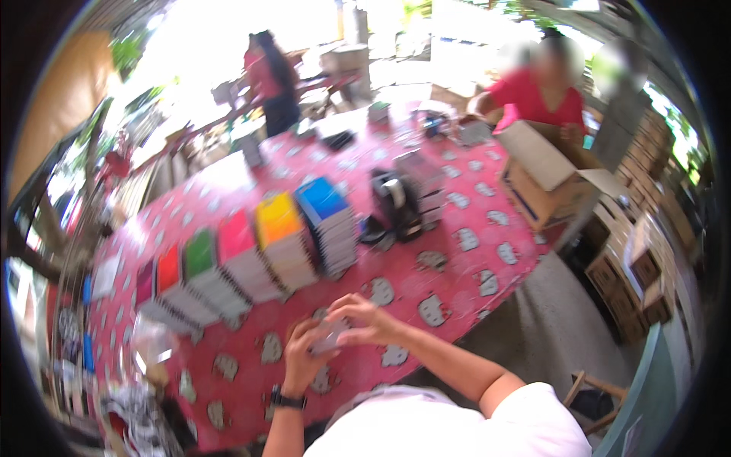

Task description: The person repeatedly picks up small notebooks from stacks on a table, places them into clear plastic bags, and seals the bags. The person also uses a tape dispenser to seal the bags and stacks the packaged notebooks on the table.

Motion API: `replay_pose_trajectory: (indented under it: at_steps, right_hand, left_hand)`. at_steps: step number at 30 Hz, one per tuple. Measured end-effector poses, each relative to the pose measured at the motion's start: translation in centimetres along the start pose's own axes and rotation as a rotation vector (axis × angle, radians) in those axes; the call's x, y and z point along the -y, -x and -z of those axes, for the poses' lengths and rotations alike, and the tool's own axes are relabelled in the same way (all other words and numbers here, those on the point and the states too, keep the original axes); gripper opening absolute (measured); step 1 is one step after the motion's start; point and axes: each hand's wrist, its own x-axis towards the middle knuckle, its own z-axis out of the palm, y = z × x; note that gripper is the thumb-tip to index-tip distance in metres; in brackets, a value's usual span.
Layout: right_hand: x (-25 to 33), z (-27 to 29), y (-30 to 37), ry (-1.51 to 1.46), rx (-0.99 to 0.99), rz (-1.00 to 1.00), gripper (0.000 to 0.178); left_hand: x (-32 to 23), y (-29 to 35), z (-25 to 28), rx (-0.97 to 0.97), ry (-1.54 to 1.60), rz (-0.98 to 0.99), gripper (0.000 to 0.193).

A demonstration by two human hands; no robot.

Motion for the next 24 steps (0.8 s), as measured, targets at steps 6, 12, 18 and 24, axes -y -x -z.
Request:
replay_pose_trajectory:
  at_steps: [6, 12, 18, 24]
  right_hand:
    - [-1.2, -2.5, 2.2, 0.374, -0.031, 0.107, 0.041]
    - [-1.2, -4.0, 2.6, 0.407, -0.195, 0.05, 0.027]
    - [-0.3, -4.5, 1.3, 0.354, -0.183, -0.09, 0.027]
    - [-0.9, -4.3, -0.7, 0.156, -0.231, -0.335, 0.031]
  left_hand:
    - [-0.8, 0.6, -0.1, -0.048, -0.03, 0.038, 0.023]
    - [0.2, 0.3, -0.7, -0.082, 0.127, 0.064, 0.015]
    - [1.3, 0.3, -1.1, -0.189, 0.223, 0.192, 0.044]
    - [-1.2, -1.7, -1.1, -0.262, 0.272, 0.316, 0.082]
